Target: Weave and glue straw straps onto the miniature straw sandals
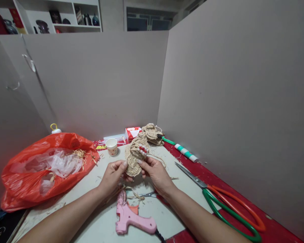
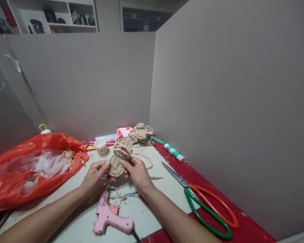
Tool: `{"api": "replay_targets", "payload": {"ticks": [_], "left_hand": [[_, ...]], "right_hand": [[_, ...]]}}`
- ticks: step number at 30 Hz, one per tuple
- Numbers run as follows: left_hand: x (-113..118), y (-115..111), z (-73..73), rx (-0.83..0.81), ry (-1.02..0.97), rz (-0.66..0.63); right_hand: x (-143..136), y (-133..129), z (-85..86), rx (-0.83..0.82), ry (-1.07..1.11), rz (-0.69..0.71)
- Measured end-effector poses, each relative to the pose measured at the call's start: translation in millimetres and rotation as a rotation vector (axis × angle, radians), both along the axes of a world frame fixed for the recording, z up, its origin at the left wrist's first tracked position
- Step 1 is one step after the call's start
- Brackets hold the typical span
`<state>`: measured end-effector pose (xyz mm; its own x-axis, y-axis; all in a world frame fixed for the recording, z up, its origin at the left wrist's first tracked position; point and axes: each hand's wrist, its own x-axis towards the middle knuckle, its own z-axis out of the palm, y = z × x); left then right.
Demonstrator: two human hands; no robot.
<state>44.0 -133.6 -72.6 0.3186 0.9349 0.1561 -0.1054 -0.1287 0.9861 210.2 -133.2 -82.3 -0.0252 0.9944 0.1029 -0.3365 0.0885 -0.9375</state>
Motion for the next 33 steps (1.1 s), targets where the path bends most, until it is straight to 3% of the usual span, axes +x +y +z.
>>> {"api": "replay_targets", "payload": {"ticks": [6, 17, 25, 33], "left_hand": [[-1, 1, -8.1, 0.031, 0.04, -0.018], [0, -8, 8.3, 0.083, 0.07, -0.003], [3, -6, 2.0, 0.065, 0.046, 0.022], [3, -8, 7.7, 0.073, 0.048, 0.048]], "right_hand": [[-1, 2, 0.9, 0.031, -0.008, -0.025], [0, -3, 4.4, 0.083, -0.036, -0.056], [0, -6, 10.0, 0.075, -0.034, -0.02], [-1, -6, 5.8, 0.062, -0.045, 0.023]]}}
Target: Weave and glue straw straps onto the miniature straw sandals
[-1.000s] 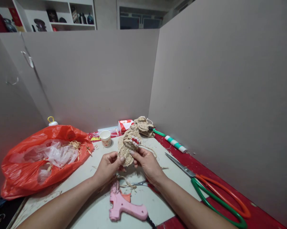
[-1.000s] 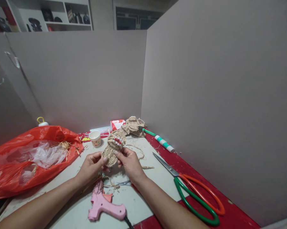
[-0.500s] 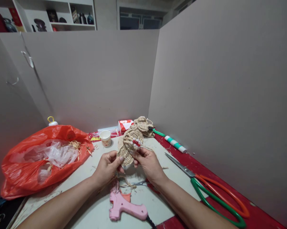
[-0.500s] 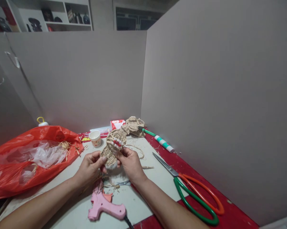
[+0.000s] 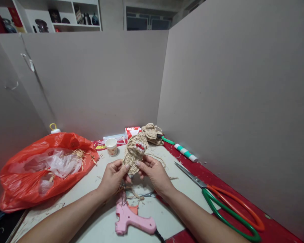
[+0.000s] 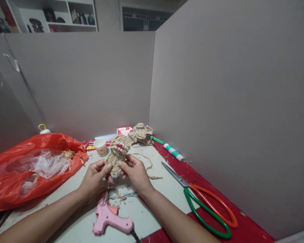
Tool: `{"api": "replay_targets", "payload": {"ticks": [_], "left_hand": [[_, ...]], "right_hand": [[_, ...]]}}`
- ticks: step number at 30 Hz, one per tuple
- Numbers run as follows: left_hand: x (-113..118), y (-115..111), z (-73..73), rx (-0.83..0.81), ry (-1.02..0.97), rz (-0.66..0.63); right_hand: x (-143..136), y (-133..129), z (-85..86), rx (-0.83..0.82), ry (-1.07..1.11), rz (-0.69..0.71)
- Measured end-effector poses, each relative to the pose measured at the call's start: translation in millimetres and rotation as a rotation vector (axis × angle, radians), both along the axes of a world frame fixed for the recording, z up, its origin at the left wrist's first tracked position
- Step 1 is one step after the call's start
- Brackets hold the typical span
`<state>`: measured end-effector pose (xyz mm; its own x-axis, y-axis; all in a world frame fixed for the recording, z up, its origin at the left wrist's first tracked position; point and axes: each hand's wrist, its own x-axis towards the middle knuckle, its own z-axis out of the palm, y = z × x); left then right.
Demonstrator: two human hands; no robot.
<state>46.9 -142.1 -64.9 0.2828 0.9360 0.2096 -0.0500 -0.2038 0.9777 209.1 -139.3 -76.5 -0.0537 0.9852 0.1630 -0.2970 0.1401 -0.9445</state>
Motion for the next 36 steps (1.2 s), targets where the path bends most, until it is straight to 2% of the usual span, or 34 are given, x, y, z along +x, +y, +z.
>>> {"api": "replay_targets", "payload": {"ticks": [5, 13, 28, 31, 36], "left_hand": [[0, 1, -0.2, 0.028, 0.002, 0.005], [1, 0, 4.6, 0.022, 0.008, 0.016], [-4, 10, -6.9, 0.025, 0.053, 0.036], [-8, 15, -9.3, 0.036, 0.061, 0.089], [-19, 32, -17.9, 0.073, 0.069, 0.205]], "right_hand": [[-1, 0, -1.3, -0.006, -0.028, 0.039], [-1, 1, -3.6, 0.012, -0.045, 0.007], [-1, 5, -7.9, 0.008, -0.091, -0.046], [1, 6, -7.6, 0.004, -0.079, -0.089], [10, 12, -11.6, -0.019, -0.047, -0.238]]}}
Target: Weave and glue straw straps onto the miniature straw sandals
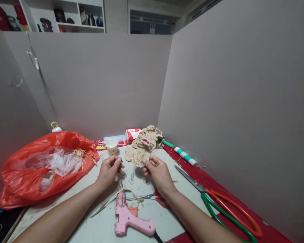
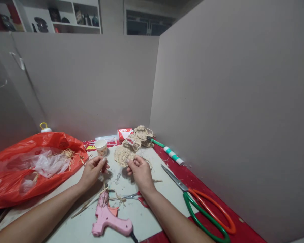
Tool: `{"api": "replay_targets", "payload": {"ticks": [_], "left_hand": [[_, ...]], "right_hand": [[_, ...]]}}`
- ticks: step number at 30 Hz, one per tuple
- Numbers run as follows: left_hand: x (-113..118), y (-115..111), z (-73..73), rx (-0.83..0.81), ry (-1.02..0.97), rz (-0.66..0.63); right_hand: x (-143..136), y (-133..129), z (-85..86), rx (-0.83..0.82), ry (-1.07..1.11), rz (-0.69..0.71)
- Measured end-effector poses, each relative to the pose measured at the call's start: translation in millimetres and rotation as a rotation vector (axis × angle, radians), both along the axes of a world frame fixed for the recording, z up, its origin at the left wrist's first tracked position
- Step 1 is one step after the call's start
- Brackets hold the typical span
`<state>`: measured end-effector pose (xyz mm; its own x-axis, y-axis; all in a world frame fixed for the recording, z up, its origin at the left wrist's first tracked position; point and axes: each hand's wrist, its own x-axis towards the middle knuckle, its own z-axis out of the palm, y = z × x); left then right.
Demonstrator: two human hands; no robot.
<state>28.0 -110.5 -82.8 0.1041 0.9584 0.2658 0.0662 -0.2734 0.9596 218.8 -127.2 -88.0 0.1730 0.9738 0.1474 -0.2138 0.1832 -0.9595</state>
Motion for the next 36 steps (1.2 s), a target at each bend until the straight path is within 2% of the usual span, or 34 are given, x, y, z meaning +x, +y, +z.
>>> {"api": "replay_targets", "payload": {"ticks": [4, 7, 13, 20, 24, 32, 36], "left_hand": [[-8, 10, -9.4, 0.051, 0.015, 0.065], [-10, 14, -16.5, 0.07, 0.023, 0.085], [-6, 15, -28.6, 0.095, 0.07, 0.071], [-7, 14, -27.4, 0.096, 0.124, 0.078], [-7, 15, -26.9, 0.078, 0.164, 0.069], [-6, 15, -27.4, 0.055, 0.221, 0.028], [-6, 15, -26.7, 0.069, 0.232, 0.027]], "right_hand": [[15, 12, -5.8, -0.012, 0.007, -0.141], [36, 31, -4.5, -0.036, -0.021, -0.237], [87, 88, 16.8, -0.174, -0.181, -0.341], [124, 141, 36.9, -0.265, -0.311, -0.343], [139, 153, 33.6, -0.292, -0.374, -0.342], [149, 161, 9.7, -0.415, -0.564, -0.358], [149, 162, 9.7, -0.432, -0.718, -0.378]]}}
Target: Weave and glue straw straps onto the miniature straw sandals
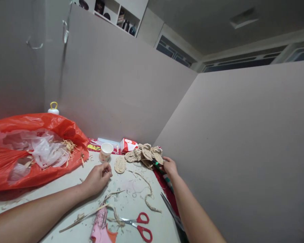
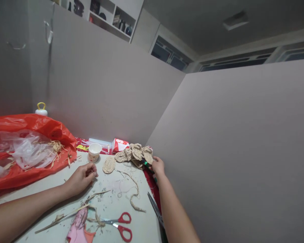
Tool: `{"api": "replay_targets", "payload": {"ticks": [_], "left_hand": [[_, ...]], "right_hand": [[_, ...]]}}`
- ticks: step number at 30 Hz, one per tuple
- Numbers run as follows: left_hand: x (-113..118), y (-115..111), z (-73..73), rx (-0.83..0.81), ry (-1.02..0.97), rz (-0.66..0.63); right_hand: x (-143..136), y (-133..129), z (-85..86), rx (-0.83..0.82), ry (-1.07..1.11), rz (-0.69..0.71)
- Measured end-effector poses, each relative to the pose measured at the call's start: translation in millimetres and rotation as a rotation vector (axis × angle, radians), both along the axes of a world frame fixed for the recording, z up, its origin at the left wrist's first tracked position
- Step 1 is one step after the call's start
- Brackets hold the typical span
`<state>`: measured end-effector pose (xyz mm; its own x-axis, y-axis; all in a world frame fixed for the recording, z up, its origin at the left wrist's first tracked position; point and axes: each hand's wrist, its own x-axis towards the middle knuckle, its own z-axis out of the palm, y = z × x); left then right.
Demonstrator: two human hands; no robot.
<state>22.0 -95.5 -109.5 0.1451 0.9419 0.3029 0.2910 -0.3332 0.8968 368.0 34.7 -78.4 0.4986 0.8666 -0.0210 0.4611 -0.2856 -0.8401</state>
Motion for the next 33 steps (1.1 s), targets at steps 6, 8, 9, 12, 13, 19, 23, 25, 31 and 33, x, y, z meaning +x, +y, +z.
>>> {"api": "replay_targets", "payload": {"ticks": [6, 8, 9, 12, 13, 19, 23, 25, 31, 33], "left_hand": [[1, 2, -0.4, 0.041, 0.005, -0.014], [2, 3, -0.9, 0.06, 0.003, -0.017], [2, 3, -0.9, 0.071, 0.001, -0.017], [2, 4, 0.6, 0.105, -0.001, -0.013], [2, 4, 1.4, 0.115, 0.0, -0.01], [0, 4, 2.9, 0.161, 0.023, 0.027], [1, 2, 2.5, 0.188, 0.058, 0.03], [1, 0, 2.4, 0.191, 0.072, 0.028], [-3, -2, -4.2, 0.128, 0.105, -0.013], [-6, 0, -6.6, 0.106, 0.124, -0.03]], "right_hand": [[4, -4, 14.7, 0.024, -0.306, 0.09], [8, -9, 21.7, 0.026, -0.388, 0.121], [10, -14, 25.6, 0.027, -0.421, 0.137], [13, -43, 36.9, 0.045, -0.479, 0.202], [12, -58, 39.7, 0.053, -0.481, 0.232], [-28, -191, 38.4, 0.057, -0.385, 0.489], [-83, -272, 25.3, -0.011, -0.339, 0.745], [-110, -297, 17.0, 0.023, -0.408, 0.834], [-157, -314, -10.4, 0.082, -0.621, 0.953], [-160, -309, -16.7, 0.093, -0.661, 0.944]]}}
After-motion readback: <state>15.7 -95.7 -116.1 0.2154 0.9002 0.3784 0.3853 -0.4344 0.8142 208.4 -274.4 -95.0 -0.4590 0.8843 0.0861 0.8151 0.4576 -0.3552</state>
